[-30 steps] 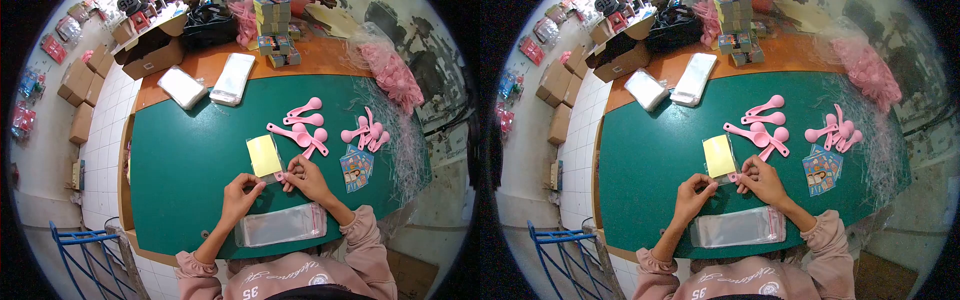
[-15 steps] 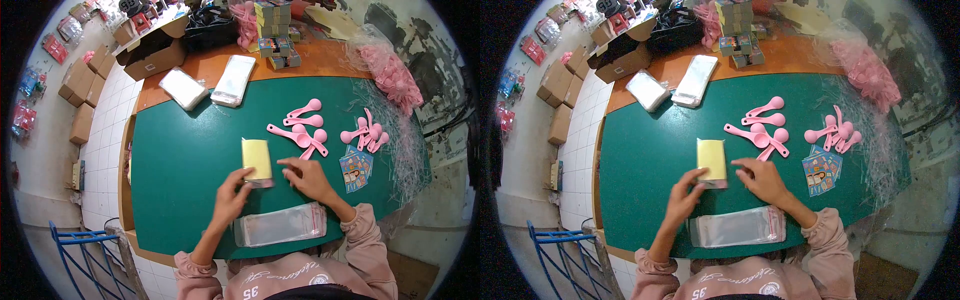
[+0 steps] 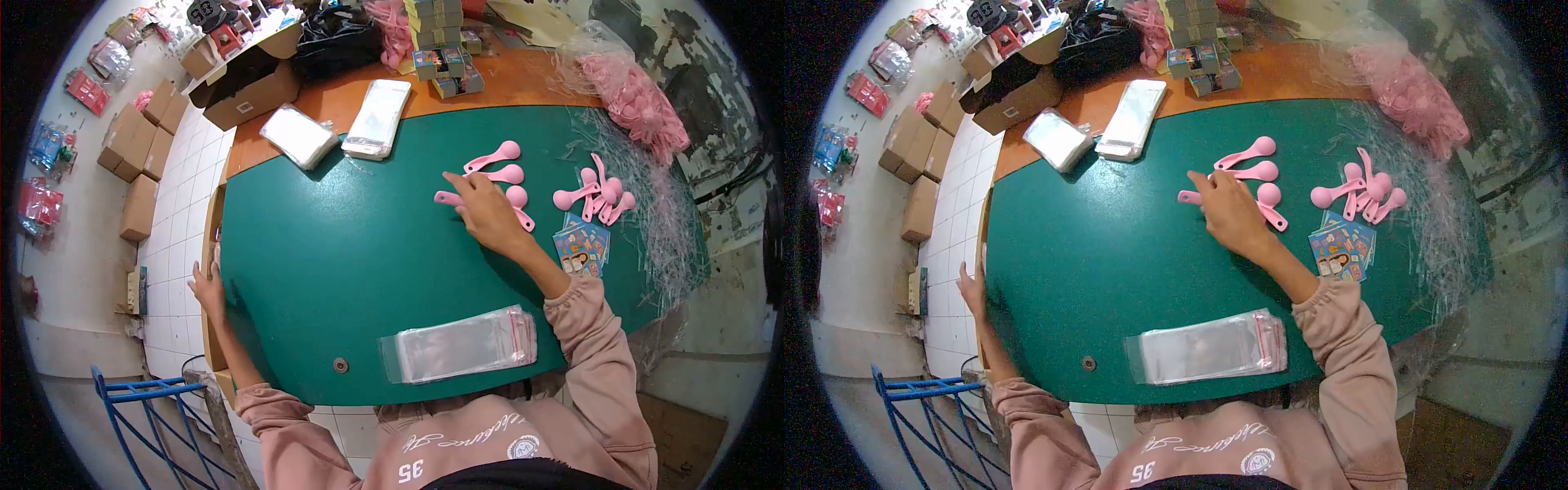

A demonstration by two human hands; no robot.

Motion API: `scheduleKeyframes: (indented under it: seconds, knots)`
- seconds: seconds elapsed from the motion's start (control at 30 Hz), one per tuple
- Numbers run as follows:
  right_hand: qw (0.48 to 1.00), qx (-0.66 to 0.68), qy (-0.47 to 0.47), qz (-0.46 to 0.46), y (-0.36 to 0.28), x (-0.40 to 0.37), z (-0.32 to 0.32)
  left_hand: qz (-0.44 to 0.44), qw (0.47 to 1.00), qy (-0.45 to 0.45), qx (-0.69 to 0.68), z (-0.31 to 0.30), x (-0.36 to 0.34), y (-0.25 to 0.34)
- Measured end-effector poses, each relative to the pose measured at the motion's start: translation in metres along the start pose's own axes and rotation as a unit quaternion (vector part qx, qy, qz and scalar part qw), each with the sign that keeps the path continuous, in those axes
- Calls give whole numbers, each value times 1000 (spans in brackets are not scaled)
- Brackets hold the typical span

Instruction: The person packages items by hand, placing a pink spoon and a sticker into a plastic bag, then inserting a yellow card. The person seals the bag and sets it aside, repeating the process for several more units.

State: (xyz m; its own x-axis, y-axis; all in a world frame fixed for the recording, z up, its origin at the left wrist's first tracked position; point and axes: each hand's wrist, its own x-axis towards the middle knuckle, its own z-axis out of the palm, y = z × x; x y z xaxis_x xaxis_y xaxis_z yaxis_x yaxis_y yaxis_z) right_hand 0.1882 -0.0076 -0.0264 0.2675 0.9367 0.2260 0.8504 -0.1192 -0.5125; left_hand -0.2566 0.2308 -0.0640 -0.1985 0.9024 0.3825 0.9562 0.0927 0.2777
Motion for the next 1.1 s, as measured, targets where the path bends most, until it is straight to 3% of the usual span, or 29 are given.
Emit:
scheduleKeyframes:
  seconds: [0.07, 0.1, 0.13, 0.17, 0.2, 0.23, 0.27, 0.33, 0.47, 0.53, 0.67, 0.73, 0.77, 0.83, 1.0, 1.1]
  knots:
    - [997, 72, 14, -20, -1, -5, -15, 129, 986, 19, -105, -29, -34, 56]
    - [988, 144, 27, -41, -2, -7, -24, 214, 950, -1, -229, -46, -67, 95]
    - [981, 181, 39, -58, -6, -9, -35, 225, 925, -112, -286, -62, -103, 130]
    - [982, 179, 36, -57, -9, -13, -43, 297, 877, -196, -323, -76, -140, 159]
    - [973, 230, 26, -12, -12, -18, -50, 399, 805, -277, -342, -83, -174, 181]
    - [960, 279, 16, 33, -13, -23, -57, 430, 751, -365, -344, -95, -205, 202]
    - [961, 276, 12, 33, -13, -30, -61, 453, 719, -385, -361, -93, -233, 212]
    - [933, 340, -8, 118, -14, -46, -69, 511, 695, -410, -297, -97, -256, 224]
    - [916, 374, 75, 128, -20, -73, -75, 492, 671, -468, -298, -83, -254, 227]
    - [915, 364, 101, 139, -20, -83, -75, 373, 668, -504, -401, -87, -249, 227]
    - [929, 302, 156, 149, -23, -96, -78, 371, 668, -499, -409, -89, -239, 228]
    - [937, 270, 172, 139, -25, -99, -78, 285, 643, -529, -475, -82, -238, 226]
    - [939, 266, 170, 140, -26, -100, -78, 286, 643, -528, -475, -81, -237, 226]
    - [940, 262, 169, 140, -27, -102, -76, 117, 560, -611, -548, -79, -236, 227]
    - [900, 372, 178, 137, -30, -105, -67, 67, 562, -631, -531, -87, -230, 231]
    - [912, 355, 159, 128, -30, -104, -63, 67, 571, -630, -522, -81, -230, 229]
